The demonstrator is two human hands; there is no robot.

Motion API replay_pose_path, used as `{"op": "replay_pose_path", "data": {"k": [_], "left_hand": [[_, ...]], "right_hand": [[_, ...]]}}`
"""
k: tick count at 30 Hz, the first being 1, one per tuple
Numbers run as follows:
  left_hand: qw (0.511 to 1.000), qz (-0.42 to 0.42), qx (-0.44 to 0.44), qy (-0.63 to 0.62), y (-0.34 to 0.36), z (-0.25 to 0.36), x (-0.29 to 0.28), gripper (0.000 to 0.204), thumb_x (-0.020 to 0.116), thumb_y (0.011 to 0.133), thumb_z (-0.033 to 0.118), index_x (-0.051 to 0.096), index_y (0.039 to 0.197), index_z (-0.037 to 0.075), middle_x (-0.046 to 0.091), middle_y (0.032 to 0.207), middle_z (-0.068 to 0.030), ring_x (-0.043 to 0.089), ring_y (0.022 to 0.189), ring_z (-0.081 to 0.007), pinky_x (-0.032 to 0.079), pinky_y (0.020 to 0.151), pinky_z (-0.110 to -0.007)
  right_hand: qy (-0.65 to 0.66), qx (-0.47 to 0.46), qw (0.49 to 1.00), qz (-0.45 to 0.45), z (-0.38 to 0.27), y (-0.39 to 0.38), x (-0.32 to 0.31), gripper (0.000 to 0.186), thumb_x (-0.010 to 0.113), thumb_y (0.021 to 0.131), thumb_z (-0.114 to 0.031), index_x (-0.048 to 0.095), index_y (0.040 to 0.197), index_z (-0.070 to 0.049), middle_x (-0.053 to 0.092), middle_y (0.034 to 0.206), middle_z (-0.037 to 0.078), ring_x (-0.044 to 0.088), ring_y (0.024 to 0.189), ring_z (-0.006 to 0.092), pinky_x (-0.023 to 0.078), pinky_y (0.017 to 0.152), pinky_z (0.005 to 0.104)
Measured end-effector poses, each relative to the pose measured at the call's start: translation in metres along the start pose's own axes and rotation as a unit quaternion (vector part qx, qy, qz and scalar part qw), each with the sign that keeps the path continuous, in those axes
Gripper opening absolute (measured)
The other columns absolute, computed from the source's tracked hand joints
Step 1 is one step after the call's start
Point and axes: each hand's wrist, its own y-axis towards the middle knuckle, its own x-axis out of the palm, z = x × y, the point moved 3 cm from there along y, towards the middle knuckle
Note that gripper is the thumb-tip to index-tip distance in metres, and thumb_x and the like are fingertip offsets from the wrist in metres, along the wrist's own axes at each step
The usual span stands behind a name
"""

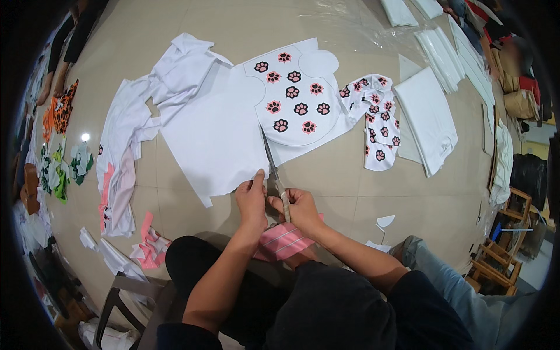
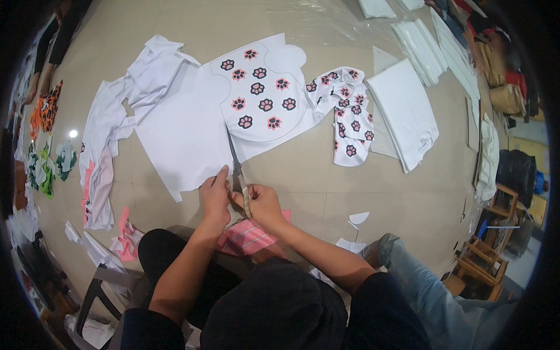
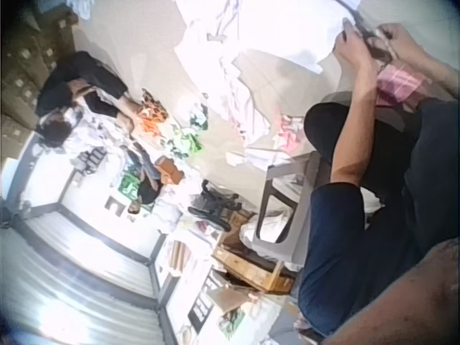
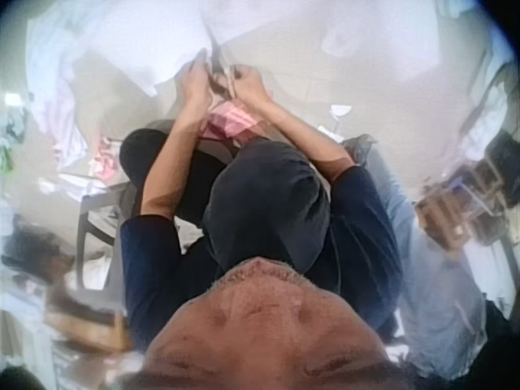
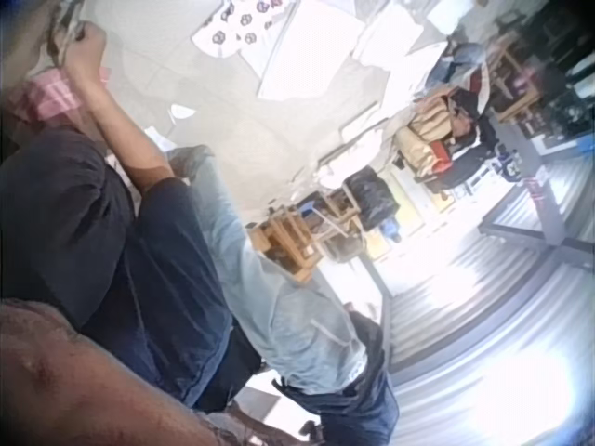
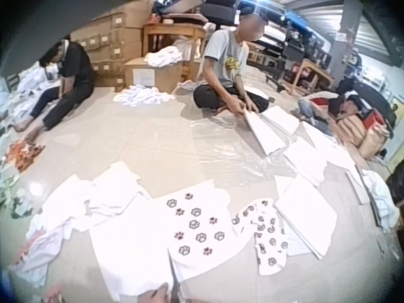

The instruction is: The person uses shears to cut a white fabric piece with a paw print pattern along a pre-drawn outline. The person holds the fabric steady with one hand while cutting with the other, gradually separating the shaped piece from the surrounding material.

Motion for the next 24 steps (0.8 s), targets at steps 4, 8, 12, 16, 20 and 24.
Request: {"op": "replay_pose_path", "data": {"k": [4,8,12,16,20,24], "left_hand": [[1.000,-0.002,-0.012,-0.008,-0.0031,0.0034,-0.0007,0.037,0.079,0.093,0.029,0.055,0.072,0.009,0.052,0.067,0.0012,0.045,0.061,-0.0096,0.037,0.057,-0.029],[1.000,-0.003,-0.002,-0.013,0.0017,-0.0013,-0.0030,0.037,0.078,0.093,0.028,0.056,0.071,0.009,0.052,0.068,0.0012,0.045,0.061,-0.0102,0.037,0.058,-0.030],[1.000,0.003,-0.004,-0.022,0.0026,-0.0040,-0.0021,0.037,0.078,0.093,0.029,0.057,0.072,0.008,0.053,0.068,0.0006,0.045,0.061,-0.0101,0.036,0.058,-0.029],[1.000,-0.002,-0.008,-0.010,0.0024,-0.0031,-0.0029,0.038,0.078,0.093,0.030,0.057,0.071,0.007,0.053,0.067,0.0006,0.045,0.061,-0.0101,0.036,0.057,-0.029],[1.000,-0.007,-0.021,0.001,-0.0008,-0.0002,-0.0031,0.039,0.077,0.094,0.030,0.057,0.071,0.007,0.052,0.066,0.0010,0.044,0.060,-0.0098,0.035,0.056,-0.029],[1.000,-0.006,-0.013,-0.003,0.0016,-0.0024,-0.0032,0.038,0.077,0.094,0.030,0.058,0.071,0.007,0.053,0.066,0.0014,0.043,0.059,-0.0093,0.035,0.055,-0.030]], "right_hand": [[0.004,0.007,1.000,0.002,-0.0050,0.0018,0.0022,0.027,0.083,0.092,-0.022,0.067,0.083,-0.001,0.065,0.069,0.002,0.057,0.058,0.0068,0.043,0.051,0.0242],[-0.001,0.028,1.000,0.000,-0.0069,0.0024,0.0049,0.025,0.082,0.093,-0.025,0.068,0.089,-0.004,0.062,0.069,0.000,0.056,0.055,0.0067,0.043,0.050,0.0242],[-0.010,0.030,0.999,0.003,-0.0092,0.0035,0.0046,0.027,0.082,0.092,-0.026,0.068,0.088,-0.004,0.062,0.070,-0.001,0.055,0.056,0.0062,0.043,0.051,0.0238],[-0.002,0.027,1.000,0.011,-0.0106,0.0060,0.0059,0.029,0.083,0.091,-0.027,0.067,0.086,-0.003,0.064,0.069,0.001,0.055,0.054,0.0064,0.041,0.049,0.0232],[0.005,0.026,1.000,0.012,-0.0108,0.0071,0.0064,0.029,0.084,0.091,-0.026,0.067,0.086,-0.003,0.066,0.069,0.002,0.056,0.054,0.0064,0.040,0.047,0.0228],[0.020,0.027,0.999,0.010,-0.0097,0.0075,0.0070,0.029,0.084,0.091,-0.025,0.066,0.087,-0.002,0.067,0.070,0.003,0.056,0.054,0.0064,0.040,0.047,0.0228]]}}
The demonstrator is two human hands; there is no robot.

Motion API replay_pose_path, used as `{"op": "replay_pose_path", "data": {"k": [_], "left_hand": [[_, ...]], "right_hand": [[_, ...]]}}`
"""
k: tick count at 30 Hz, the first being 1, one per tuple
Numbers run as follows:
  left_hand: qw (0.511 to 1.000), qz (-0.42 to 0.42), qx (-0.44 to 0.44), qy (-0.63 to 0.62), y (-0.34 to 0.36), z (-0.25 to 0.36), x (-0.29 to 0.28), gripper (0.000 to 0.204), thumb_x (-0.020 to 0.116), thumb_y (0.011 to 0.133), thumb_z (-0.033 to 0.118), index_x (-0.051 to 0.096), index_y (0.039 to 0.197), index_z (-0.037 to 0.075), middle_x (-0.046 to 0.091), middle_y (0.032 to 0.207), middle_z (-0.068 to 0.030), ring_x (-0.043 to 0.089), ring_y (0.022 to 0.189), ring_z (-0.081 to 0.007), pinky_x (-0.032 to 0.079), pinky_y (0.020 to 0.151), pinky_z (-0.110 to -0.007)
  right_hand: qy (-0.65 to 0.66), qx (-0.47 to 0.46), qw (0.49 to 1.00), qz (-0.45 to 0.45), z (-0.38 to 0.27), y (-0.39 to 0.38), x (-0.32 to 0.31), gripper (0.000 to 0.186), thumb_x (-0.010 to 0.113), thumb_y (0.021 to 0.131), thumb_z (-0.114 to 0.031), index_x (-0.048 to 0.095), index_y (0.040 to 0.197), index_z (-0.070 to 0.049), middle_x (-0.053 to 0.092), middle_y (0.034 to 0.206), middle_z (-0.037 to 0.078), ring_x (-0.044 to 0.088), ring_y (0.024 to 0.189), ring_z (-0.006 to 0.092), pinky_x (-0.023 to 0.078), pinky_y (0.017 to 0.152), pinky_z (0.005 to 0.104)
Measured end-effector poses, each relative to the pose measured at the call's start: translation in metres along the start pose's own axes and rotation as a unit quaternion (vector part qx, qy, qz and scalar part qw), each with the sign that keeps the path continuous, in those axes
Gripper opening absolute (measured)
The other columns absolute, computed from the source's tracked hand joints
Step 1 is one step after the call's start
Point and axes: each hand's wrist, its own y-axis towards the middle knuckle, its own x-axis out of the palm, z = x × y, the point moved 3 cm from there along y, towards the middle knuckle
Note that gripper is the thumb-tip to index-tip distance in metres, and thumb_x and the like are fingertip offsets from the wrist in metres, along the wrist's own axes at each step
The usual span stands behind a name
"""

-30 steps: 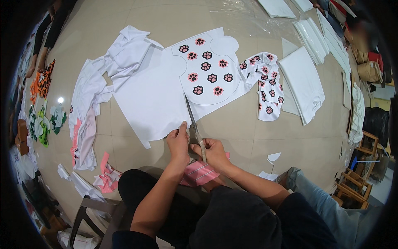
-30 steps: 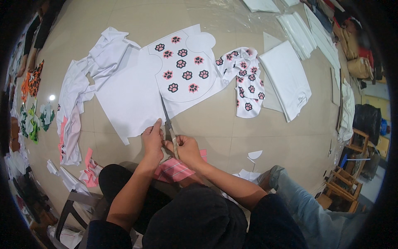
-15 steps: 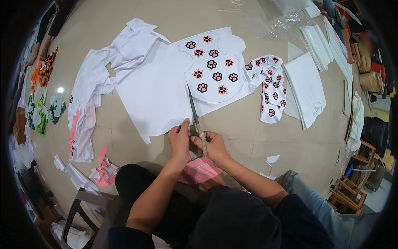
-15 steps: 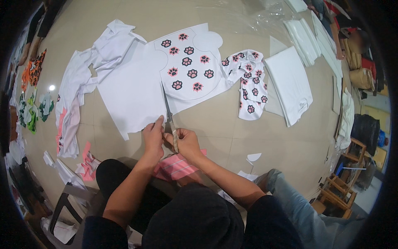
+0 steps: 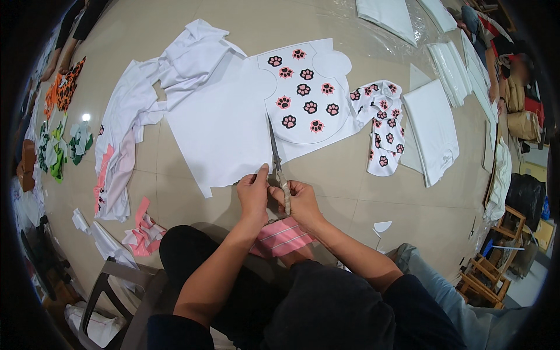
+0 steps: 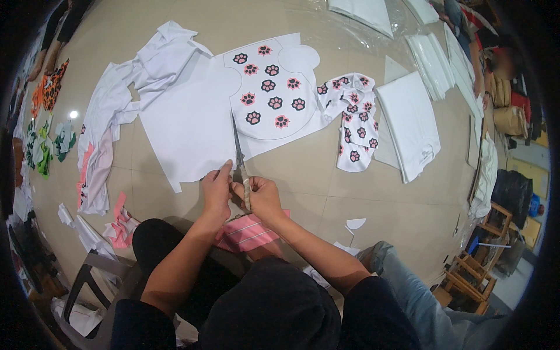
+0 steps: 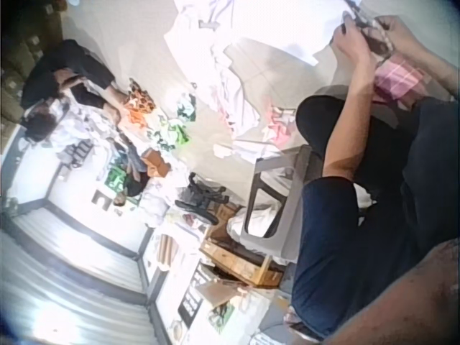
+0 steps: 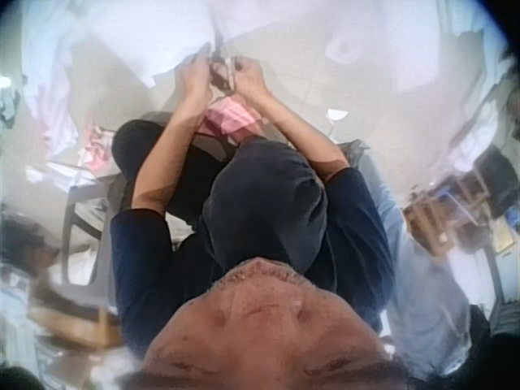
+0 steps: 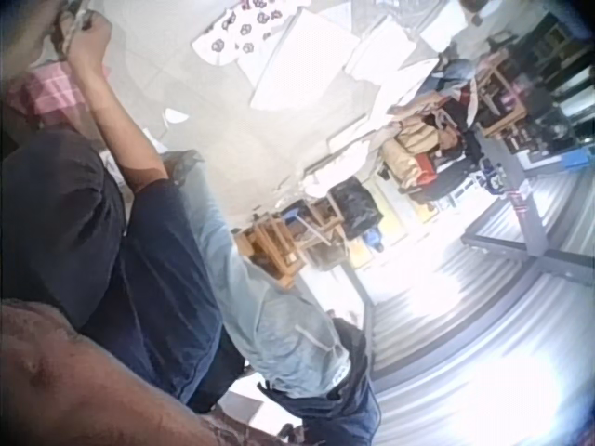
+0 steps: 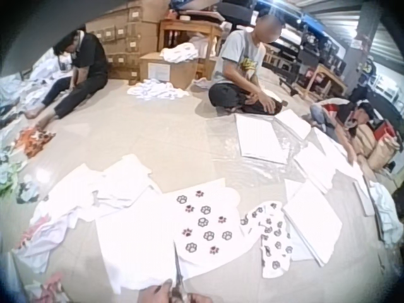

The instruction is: The person uses shears to cut a white fabric piece with a paw print pattern along a pre-drawn outline. The person holds the fabric steady with one hand while cutting with the other, gradually separating the shaped piece from the surrounding material.

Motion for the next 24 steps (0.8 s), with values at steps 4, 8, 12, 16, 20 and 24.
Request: {"op": "replay_pose_path", "data": {"k": [4,8,12,16,20,24], "left_hand": [[1.000,0.000,0.011,-0.004,-0.001,0.000,0.002,0.037,0.077,0.095,0.030,0.059,0.071,0.006,0.053,0.066,0.0015,0.044,0.058,-0.0092,0.035,0.055,-0.030],[1.000,-0.001,0.009,-0.011,0.000,-0.001,0.002,0.038,0.076,0.095,0.029,0.058,0.070,0.007,0.053,0.066,0.0010,0.044,0.059,-0.0097,0.035,0.055,-0.030],[1.000,0.000,0.006,0.000,-0.001,0.001,0.002,0.039,0.076,0.095,0.028,0.057,0.069,0.007,0.053,0.065,0.0005,0.044,0.059,-0.0101,0.035,0.055,-0.031],[1.000,-0.001,0.007,-0.002,0.002,-0.002,0.001,0.039,0.077,0.094,0.028,0.056,0.069,0.008,0.053,0.065,0.0001,0.044,0.059,-0.0102,0.036,0.056,-0.031],[1.000,-0.002,0.005,-0.003,0.001,-0.002,0.001,0.037,0.077,0.094,0.028,0.058,0.071,0.006,0.054,0.066,0.0002,0.045,0.060,-0.0101,0.036,0.056,-0.031],[1.000,0.008,0.012,-0.005,0.007,-0.006,-0.002,0.034,0.077,0.094,0.028,0.063,0.076,0.004,0.057,0.069,0.0004,0.047,0.062,-0.0097,0.037,0.057,-0.030]], "right_hand": [[0.006,-0.003,1.000,-0.002,0.002,0.001,-0.001,0.029,0.084,0.091,-0.024,0.066,0.087,-0.002,0.067,0.071,0.003,0.057,0.054,0.0065,0.040,0.046,0.0226],[-0.002,0.002,1.000,-0.012,0.001,0.000,0.000,0.027,0.083,0.092,-0.024,0.068,0.090,-0.002,0.063,0.071,-0.001,0.054,0.055,0.0053,0.040,0.050,0.0223],[-0.002,-0.008,1.000,-0.002,0.006,0.003,-0.003,0.030,0.084,0.091,-0.024,0.065,0.084,-0.003,0.065,0.069,0.002,0.057,0.053,0.0069,0.041,0.046,0.0228],[-0.003,-0.011,1.000,-0.001,0.009,0.004,-0.004,0.030,0.084,0.091,-0.024,0.064,0.083,-0.002,0.064,0.069,0.002,0.057,0.053,0.0069,0.041,0.046,0.0230],[-0.014,-0.002,1.000,0.006,0.002,0.002,-0.001,0.031,0.084,0.090,-0.026,0.065,0.083,-0.002,0.064,0.068,0.002,0.057,0.053,0.0071,0.041,0.046,0.0233],[-0.045,0.010,0.999,0.010,-0.014,0.001,0.005,0.029,0.083,0.091,-0.028,0.067,0.085,-0.004,0.062,0.069,0.000,0.055,0.054,0.0069,0.040,0.050,0.0235]]}}
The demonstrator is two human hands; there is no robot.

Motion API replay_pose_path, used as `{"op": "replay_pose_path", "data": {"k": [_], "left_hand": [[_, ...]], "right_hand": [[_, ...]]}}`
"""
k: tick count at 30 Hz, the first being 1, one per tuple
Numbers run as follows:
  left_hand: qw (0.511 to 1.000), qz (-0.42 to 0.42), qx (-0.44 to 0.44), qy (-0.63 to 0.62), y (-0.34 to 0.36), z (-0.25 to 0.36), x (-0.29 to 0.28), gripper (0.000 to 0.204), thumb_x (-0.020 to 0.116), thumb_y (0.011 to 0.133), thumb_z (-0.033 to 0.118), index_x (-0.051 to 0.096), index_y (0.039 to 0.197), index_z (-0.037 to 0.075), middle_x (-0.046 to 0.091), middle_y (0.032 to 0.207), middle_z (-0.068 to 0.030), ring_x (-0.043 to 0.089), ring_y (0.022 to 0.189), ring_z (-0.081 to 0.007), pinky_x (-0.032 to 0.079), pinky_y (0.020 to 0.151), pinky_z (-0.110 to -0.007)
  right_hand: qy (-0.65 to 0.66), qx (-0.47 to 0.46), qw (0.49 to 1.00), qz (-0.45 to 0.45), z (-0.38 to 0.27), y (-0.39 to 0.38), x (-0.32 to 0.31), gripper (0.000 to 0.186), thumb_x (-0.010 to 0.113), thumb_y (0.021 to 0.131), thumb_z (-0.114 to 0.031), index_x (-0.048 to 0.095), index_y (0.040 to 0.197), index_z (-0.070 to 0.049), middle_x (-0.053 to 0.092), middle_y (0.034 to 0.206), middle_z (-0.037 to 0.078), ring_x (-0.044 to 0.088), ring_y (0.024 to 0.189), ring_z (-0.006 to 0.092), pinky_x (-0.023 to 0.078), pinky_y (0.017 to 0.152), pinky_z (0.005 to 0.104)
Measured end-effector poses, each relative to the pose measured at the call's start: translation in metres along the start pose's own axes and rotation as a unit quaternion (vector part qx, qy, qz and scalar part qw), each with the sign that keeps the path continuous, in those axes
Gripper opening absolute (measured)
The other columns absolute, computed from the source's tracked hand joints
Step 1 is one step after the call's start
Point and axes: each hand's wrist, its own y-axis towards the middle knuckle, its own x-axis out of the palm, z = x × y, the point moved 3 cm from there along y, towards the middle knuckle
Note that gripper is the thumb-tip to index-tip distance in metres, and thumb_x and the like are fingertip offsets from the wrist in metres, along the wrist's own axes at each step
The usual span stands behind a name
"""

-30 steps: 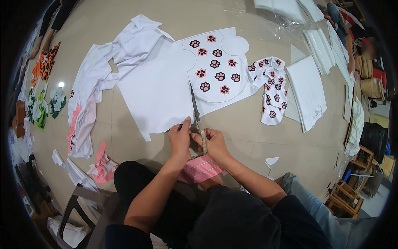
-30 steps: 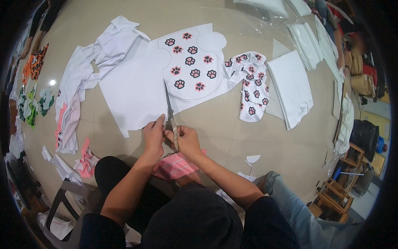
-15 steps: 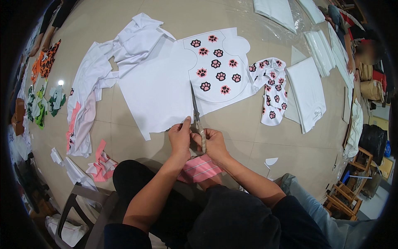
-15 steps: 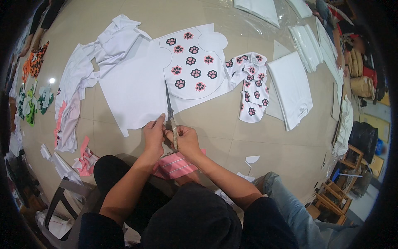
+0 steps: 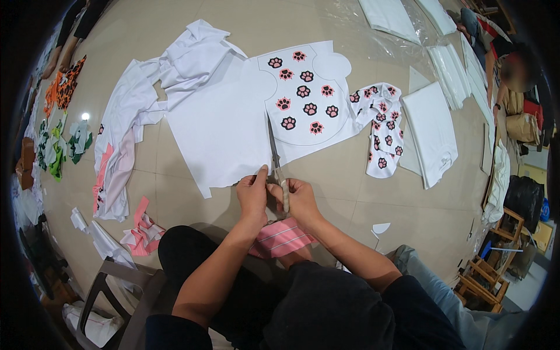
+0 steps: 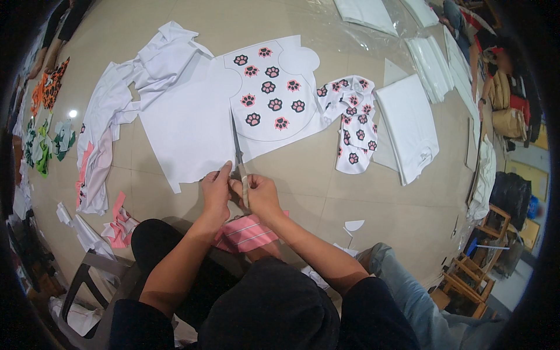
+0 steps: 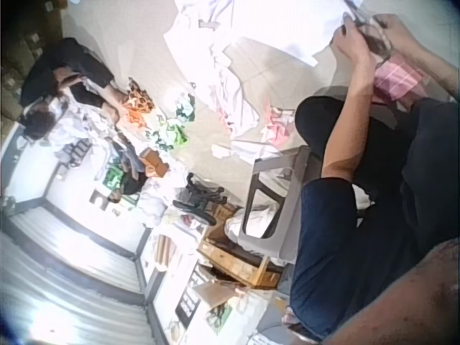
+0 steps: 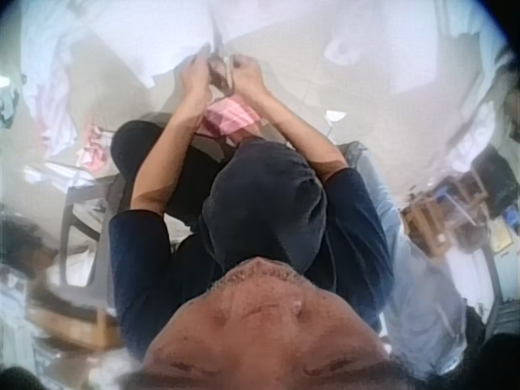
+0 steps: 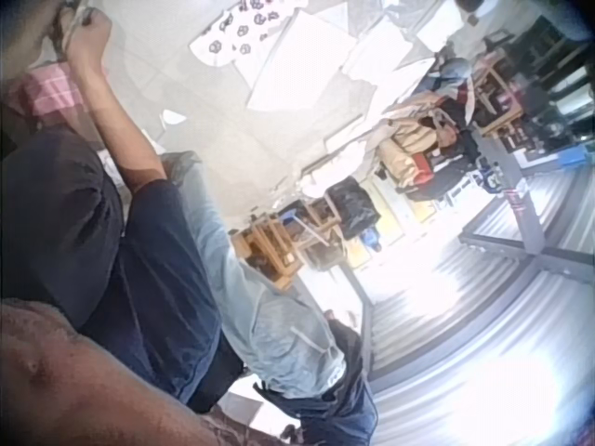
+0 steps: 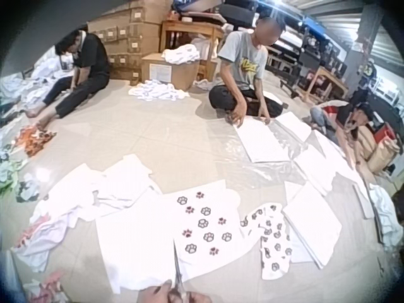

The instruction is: The person uses shears to cut a white fabric piece with a paw print pattern along a pre-drawn outline. The person holds the fabric steady with one hand while cutting with the other, gradually separating the shaped piece from the surrounding material.

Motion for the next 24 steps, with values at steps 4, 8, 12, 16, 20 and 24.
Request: {"op": "replay_pose_path", "data": {"k": [4,8,12,16,20,24], "left_hand": [[1.000,-0.014,-0.007,-0.012,-0.002,0.000,0.001,0.032,0.076,0.095,0.028,0.066,0.078,0.003,0.059,0.070,0.0006,0.048,0.063,-0.0093,0.038,0.058,-0.029],[1.000,-0.015,-0.008,-0.006,-0.005,0.003,0.001,0.031,0.076,0.096,0.027,0.067,0.078,0.003,0.060,0.071,0.0006,0.049,0.063,-0.0091,0.039,0.058,-0.029],[1.000,-0.020,-0.004,-0.015,-0.006,0.005,0.002,0.031,0.075,0.096,0.026,0.067,0.077,0.003,0.061,0.071,-0.0001,0.049,0.064,-0.0091,0.039,0.058,-0.029],[1.000,-0.019,-0.002,-0.008,-0.008,0.007,0.002,0.031,0.074,0.097,0.026,0.067,0.077,0.003,0.061,0.071,-0.0006,0.050,0.064,-0.0094,0.039,0.059,-0.029],[1.000,-0.017,0.002,0.004,-0.006,0.006,0.000,0.032,0.075,0.097,0.027,0.066,0.077,0.003,0.061,0.071,-0.0010,0.049,0.063,-0.0098,0.039,0.059,-0.029],[1.000,-0.019,-0.004,0.002,-0.008,0.007,0.002,0.033,0.075,0.096,0.027,0.066,0.076,0.003,0.060,0.071,-0.0010,0.049,0.064,-0.0100,0.039,0.059,-0.030]], "right_hand": [[-0.009,-0.019,1.000,0.004,-0.003,0.008,0.000,0.029,0.082,0.090,-0.028,0.067,0.084,-0.004,0.063,0.068,0.000,0.055,0.054,0.0072,0.040,0.050,0.0237],[-0.004,-0.027,1.000,-0.005,-0.005,0.013,-0.001,0.035,0.084,0.089,-0.032,0.067,0.085,-0.002,0.067,0.070,0.004,0.059,0.056,0.0091,0.045,0.051,0.0249],[0.003,-0.024,1.000,-0.008,-0.005,0.015,0.000,0.034,0.085,0.089,-0.031,0.067,0.087,-0.001,0.068,0.073,0.004,0.059,0.057,0.0090,0.046,0.052,0.0249],[0.012,-0.021,1.000,-0.007,-0.006,0.015,0.000,0.033,0.085,0.089,-0.028,0.067,0.087,-0.001,0.068,0.073,0.004,0.060,0.058,0.0089,0.047,0.052,0.0247],[0.021,-0.021,0.999,-0.010,-0.004,0.018,0.001,0.032,0.085,0.089,-0.027,0.067,0.087,0.000,0.068,0.074,0.005,0.060,0.057,0.0090,0.047,0.051,0.0242],[0.025,-0.017,1.000,-0.009,-0.007,0.015,0.001,0.030,0.084,0.090,-0.025,0.067,0.086,0.000,0.068,0.073,0.005,0.060,0.057,0.0092,0.047,0.051,0.0238]]}}
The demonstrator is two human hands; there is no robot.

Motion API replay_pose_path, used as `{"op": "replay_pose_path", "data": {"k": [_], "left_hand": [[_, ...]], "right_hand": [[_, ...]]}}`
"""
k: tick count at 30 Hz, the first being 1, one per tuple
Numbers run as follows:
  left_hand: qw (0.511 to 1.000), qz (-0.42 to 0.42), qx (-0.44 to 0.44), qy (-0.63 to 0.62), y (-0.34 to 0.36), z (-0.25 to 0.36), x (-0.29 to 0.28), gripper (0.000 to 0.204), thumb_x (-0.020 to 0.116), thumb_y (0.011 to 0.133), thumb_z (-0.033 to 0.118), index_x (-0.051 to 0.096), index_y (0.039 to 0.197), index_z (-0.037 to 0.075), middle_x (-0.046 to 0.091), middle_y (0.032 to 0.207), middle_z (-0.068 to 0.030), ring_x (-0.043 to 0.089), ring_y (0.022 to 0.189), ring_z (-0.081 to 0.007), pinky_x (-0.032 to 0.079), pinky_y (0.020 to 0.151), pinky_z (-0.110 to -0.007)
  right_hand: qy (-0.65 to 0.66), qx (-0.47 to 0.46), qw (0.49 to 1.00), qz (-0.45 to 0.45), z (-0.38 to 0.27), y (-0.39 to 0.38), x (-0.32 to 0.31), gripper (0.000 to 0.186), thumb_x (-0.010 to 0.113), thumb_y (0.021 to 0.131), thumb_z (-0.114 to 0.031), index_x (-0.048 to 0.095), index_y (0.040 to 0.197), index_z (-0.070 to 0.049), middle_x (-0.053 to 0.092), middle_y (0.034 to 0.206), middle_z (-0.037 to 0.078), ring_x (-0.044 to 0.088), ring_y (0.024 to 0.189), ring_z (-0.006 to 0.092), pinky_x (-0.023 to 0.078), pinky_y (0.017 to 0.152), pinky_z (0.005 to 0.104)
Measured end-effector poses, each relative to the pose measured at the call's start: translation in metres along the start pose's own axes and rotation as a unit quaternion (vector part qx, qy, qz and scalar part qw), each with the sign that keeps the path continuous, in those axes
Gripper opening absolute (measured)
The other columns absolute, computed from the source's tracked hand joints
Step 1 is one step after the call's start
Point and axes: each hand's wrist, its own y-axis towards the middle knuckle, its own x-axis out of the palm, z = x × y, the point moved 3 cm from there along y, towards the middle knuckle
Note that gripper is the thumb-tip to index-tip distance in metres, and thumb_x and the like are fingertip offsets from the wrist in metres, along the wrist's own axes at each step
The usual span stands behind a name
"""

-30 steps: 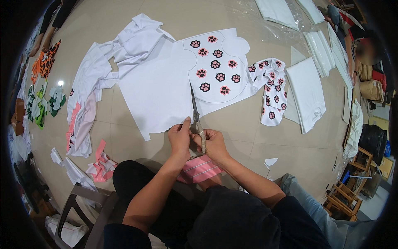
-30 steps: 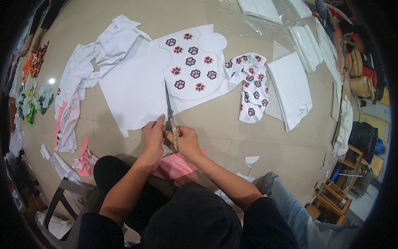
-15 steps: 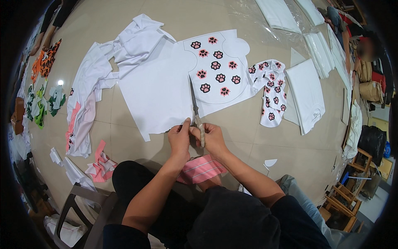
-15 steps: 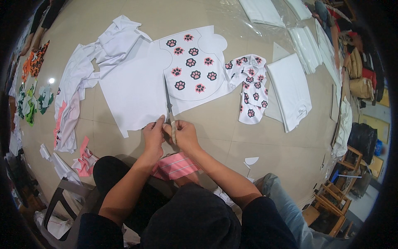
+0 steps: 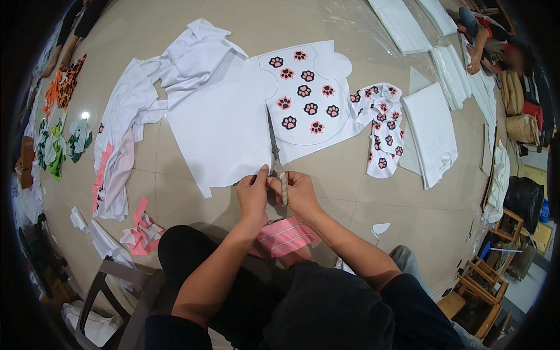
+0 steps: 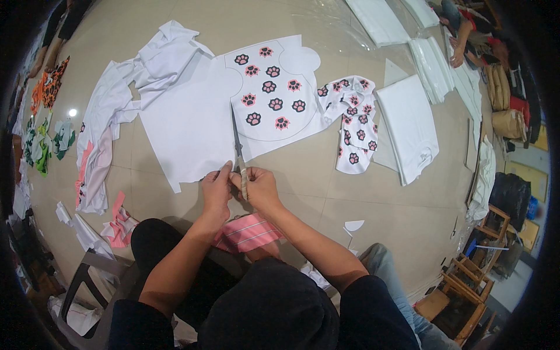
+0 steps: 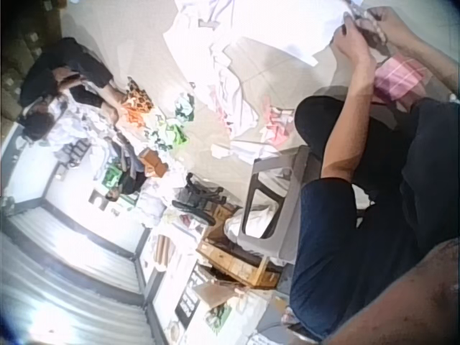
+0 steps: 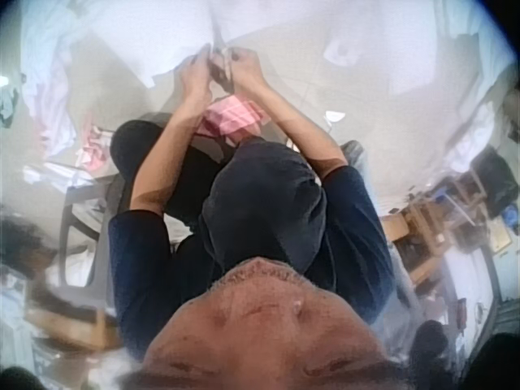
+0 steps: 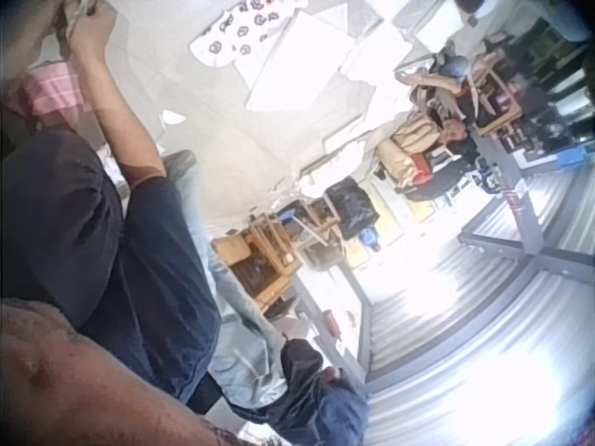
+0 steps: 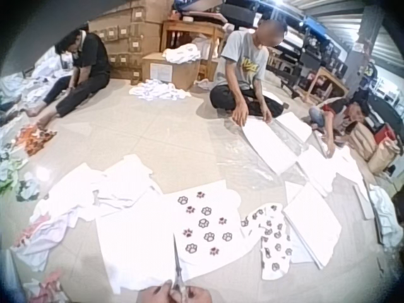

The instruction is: The person uses shears to cut a white fabric piece with a paw print pattern along a pre-drawn outline. The person holds the fabric steady with one hand while cutting with the other, gradually separating the shaped piece from the surrounding material.

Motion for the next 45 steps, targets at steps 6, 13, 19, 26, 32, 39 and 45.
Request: {"op": "replay_pose_path", "data": {"k": [6,13,19,26,32,39,45], "left_hand": [[1.000,-0.005,-0.001,0.001,0.003,-0.003,-0.001,0.034,0.075,0.097,0.027,0.065,0.076,0.003,0.059,0.070,-0.0006,0.049,0.064,-0.0101,0.039,0.059,-0.030],[1.000,0.003,-0.002,0.009,0.005,-0.005,-0.001,0.034,0.076,0.096,0.027,0.065,0.075,0.003,0.057,0.068,-0.0002,0.047,0.063,-0.0095,0.037,0.059,-0.029],[1.000,0.019,-0.008,0.009,0.001,-0.002,0.002,0.034,0.075,0.098,0.027,0.065,0.074,0.004,0.057,0.067,0.0010,0.044,0.060,-0.0072,0.033,0.054,-0.028],[1.000,0.015,-0.009,0.015,0.002,-0.004,0.000,0.035,0.073,0.099,0.028,0.062,0.073,0.006,0.056,0.066,0.0020,0.041,0.055,-0.0060,0.028,0.049,-0.028],[1.000,0.021,-0.007,0.015,0.004,-0.005,0.001,0.035,0.072,0.099,0.028,0.061,0.073,0.006,0.055,0.065,0.0019,0.042,0.053,-0.0057,0.028,0.047,-0.028],[1.000,0.021,-0.014,0.017,0.001,-0.002,0.002,0.034,0.072,0.099,0.028,0.060,0.074,0.006,0.054,0.066,0.0018,0.041,0.053,-0.0060,0.028,0.046,-0.028],[1.000,0.016,-0.007,0.014,0.001,-0.002,0.001,0.034,0.073,0.098,0.028,0.060,0.074,0.007,0.054,0.066,0.0022,0.041,0.053,-0.0064,0.028,0.047,-0.028]], "right_hand": [[0.002,-0.005,1.000,0.000,0.004,0.003,-0.001,0.029,0.084,0.090,-0.024,0.067,0.084,-0.001,0.067,0.071,0.004,0.060,0.054,0.0090,0.045,0.049,0.0237],[-0.017,-0.013,1.000,-0.001,0.006,0.004,-0.004,0.030,0.084,0.090,-0.025,0.066,0.082,-0.001,0.067,0.069,0.004,0.060,0.054,0.0091,0.045,0.049,0.0244],[-0.032,-0.012,0.999,0.002,-0.010,0.005,-0.002,0.034,0.083,0.090,-0.031,0.066,0.082,-0.003,0.067,0.070,0.004,0.058,0.055,0.0088,0.045,0.050,0.0250],[-0.015,0.003,1.000,0.013,-0.016,0.010,0.003,0.034,0.085,0.089,-0.031,0.062,0.078,-0.009,0.061,0.066,0.000,0.055,0.052,0.0078,0.039,0.049,0.0237],[-0.005,-0.011,1.000,-0.002,-0.017,0.011,0.003,0.033,0.084,0.091,-0.030,0.067,0.083,-0.002,0.066,0.069,0.004,0.057,0.054,0.0082,0.044,0.049,0.0241],[-0.006,-0.010,1.000,0.007,-0.016,0.011,0.003,0.034,0.086,0.088,-0.031,0.064,0.082,-0.005,0.063,0.067,0.000,0.054,0.051,0.0056,0.038,0.047,0.0214],[-0.007,-0.013,1.000,0.005,-0.014,0.013,0.001,0.034,0.086,0.088,-0.030,0.065,0.082,-0.004,0.064,0.067,0.001,0.056,0.052,0.0063,0.039,0.047,0.0221]]}}
